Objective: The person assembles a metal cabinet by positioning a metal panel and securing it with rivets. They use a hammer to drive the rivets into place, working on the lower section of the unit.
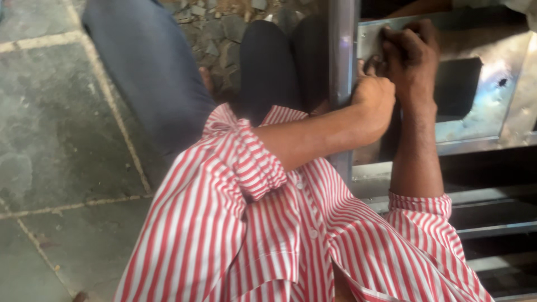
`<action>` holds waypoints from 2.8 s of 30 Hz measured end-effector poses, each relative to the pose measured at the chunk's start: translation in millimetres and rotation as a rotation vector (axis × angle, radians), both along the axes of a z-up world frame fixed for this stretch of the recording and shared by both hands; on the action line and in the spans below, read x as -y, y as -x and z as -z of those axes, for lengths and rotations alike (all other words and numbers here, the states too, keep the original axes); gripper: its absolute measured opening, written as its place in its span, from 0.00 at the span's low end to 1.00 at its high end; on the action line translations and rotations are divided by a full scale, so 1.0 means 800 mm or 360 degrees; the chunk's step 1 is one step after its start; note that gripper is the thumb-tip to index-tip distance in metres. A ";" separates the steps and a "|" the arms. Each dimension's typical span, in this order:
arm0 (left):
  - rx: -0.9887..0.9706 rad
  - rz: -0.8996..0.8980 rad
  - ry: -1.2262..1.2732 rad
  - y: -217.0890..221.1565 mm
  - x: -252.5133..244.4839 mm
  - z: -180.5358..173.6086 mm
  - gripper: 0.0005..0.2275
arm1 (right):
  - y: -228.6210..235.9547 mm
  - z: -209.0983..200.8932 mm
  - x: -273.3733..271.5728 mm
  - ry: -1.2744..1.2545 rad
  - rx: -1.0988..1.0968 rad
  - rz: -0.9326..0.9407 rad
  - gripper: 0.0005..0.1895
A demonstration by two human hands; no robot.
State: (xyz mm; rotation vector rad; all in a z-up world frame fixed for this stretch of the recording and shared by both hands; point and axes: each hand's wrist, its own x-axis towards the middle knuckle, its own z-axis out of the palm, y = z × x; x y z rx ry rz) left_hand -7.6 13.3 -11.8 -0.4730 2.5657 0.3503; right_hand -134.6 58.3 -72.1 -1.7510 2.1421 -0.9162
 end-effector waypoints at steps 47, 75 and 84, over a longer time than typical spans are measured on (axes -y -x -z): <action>-0.0350 0.0403 -0.0118 -0.012 0.102 -0.002 0.06 | -0.175 0.077 -0.063 -0.0403 -0.0538 0.0034 0.25; 0.0000 0.0378 -0.0007 -0.010 0.075 -0.036 0.06 | -0.167 0.049 -0.068 -0.0242 0.0130 -0.0016 0.22; 0.0026 0.0364 -0.0018 -0.010 0.075 -0.040 0.05 | -0.166 0.040 -0.064 -0.0447 0.0215 -0.0032 0.17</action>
